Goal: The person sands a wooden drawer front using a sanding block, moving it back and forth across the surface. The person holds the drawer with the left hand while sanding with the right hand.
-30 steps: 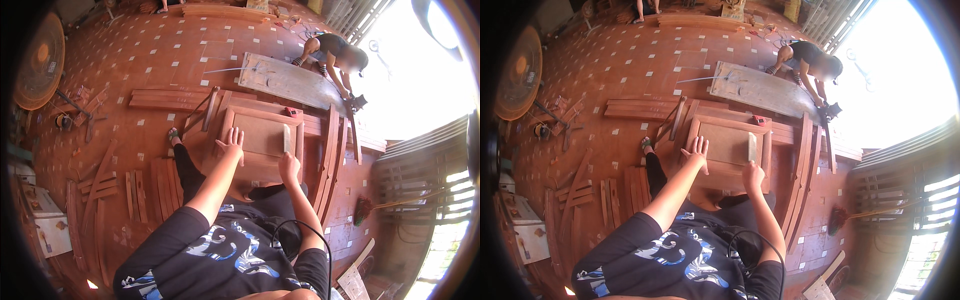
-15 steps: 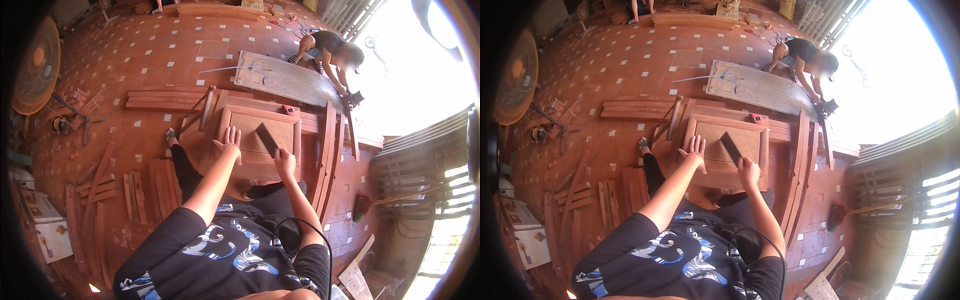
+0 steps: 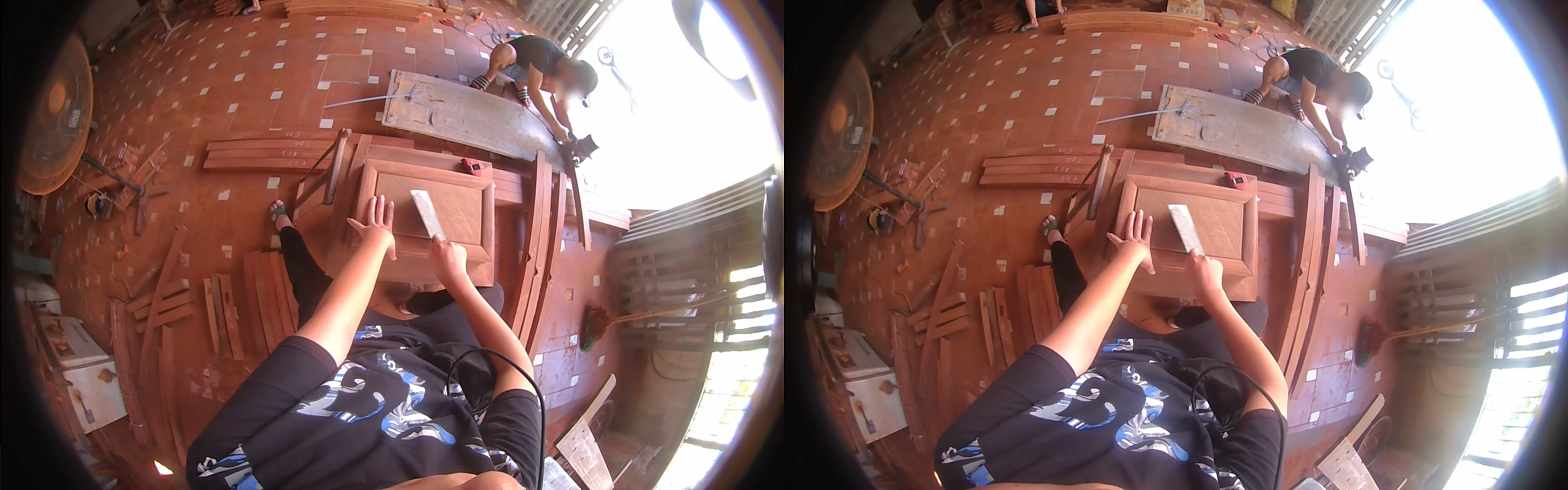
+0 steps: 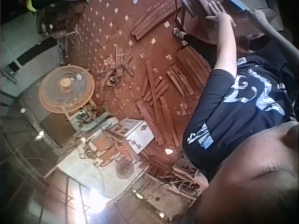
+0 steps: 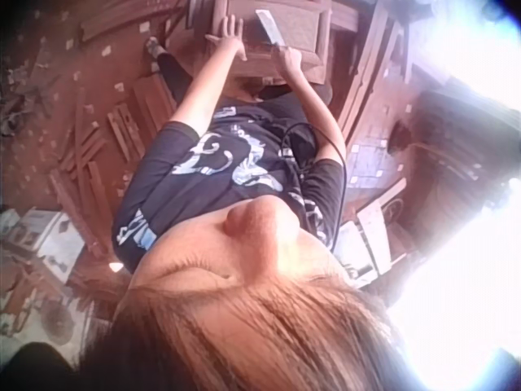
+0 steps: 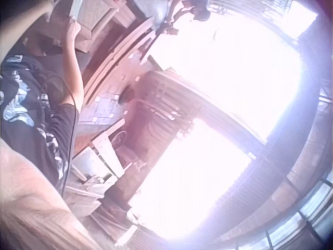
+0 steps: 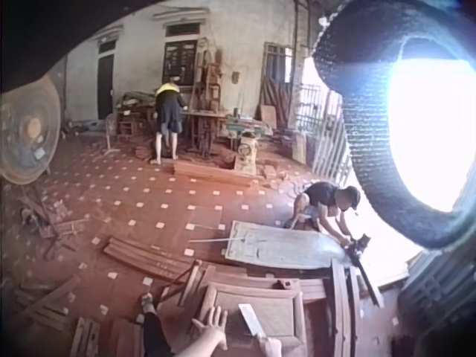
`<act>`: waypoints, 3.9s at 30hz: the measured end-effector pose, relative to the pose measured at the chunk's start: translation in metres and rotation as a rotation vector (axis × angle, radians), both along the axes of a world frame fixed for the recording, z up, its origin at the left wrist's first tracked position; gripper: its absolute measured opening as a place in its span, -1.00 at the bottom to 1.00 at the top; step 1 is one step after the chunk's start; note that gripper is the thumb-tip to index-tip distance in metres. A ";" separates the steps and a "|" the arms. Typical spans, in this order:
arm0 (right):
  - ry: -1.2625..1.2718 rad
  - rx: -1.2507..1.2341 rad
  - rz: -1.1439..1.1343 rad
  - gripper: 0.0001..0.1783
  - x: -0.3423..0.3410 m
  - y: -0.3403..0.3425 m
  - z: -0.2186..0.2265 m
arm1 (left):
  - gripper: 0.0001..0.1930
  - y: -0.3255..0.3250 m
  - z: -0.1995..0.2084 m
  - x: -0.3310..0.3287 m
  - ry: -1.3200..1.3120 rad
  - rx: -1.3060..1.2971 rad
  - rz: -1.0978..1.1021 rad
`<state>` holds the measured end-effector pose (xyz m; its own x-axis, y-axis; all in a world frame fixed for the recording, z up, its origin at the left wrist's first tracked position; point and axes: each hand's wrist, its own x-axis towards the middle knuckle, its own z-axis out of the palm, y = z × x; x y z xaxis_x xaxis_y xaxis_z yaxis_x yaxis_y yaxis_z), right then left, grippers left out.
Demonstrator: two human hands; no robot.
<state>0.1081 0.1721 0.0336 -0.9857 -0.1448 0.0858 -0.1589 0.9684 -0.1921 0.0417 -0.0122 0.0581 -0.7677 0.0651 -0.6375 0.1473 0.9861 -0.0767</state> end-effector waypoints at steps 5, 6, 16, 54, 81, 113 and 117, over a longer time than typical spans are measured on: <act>0.060 -0.289 0.015 -0.66 -0.006 -0.011 0.019 | 0.49 -0.002 -0.002 -0.002 0.007 0.000 0.011; 0.026 -0.317 -0.027 -0.64 -0.007 -0.009 0.034 | 0.50 -0.003 -0.004 0.000 0.010 0.006 0.013; 0.326 -0.020 -0.258 -0.67 -0.008 0.073 0.042 | 0.56 -0.002 -0.002 -0.002 0.002 0.037 0.030; 0.128 -0.012 -0.008 -0.88 0.002 0.032 0.025 | 0.43 -0.005 0.015 0.002 -0.040 0.197 0.069; 0.154 0.009 0.142 -0.53 0.014 0.031 0.006 | -0.91 -0.010 -0.028 0.024 0.872 0.561 -0.702; 0.001 0.085 0.360 -0.51 -0.022 0.015 0.005 | -0.89 0.002 -0.016 0.037 0.824 0.384 -0.747; 0.029 0.155 0.377 -0.42 -0.005 0.015 -0.001 | -0.89 -0.002 -0.018 0.053 0.820 0.375 -0.785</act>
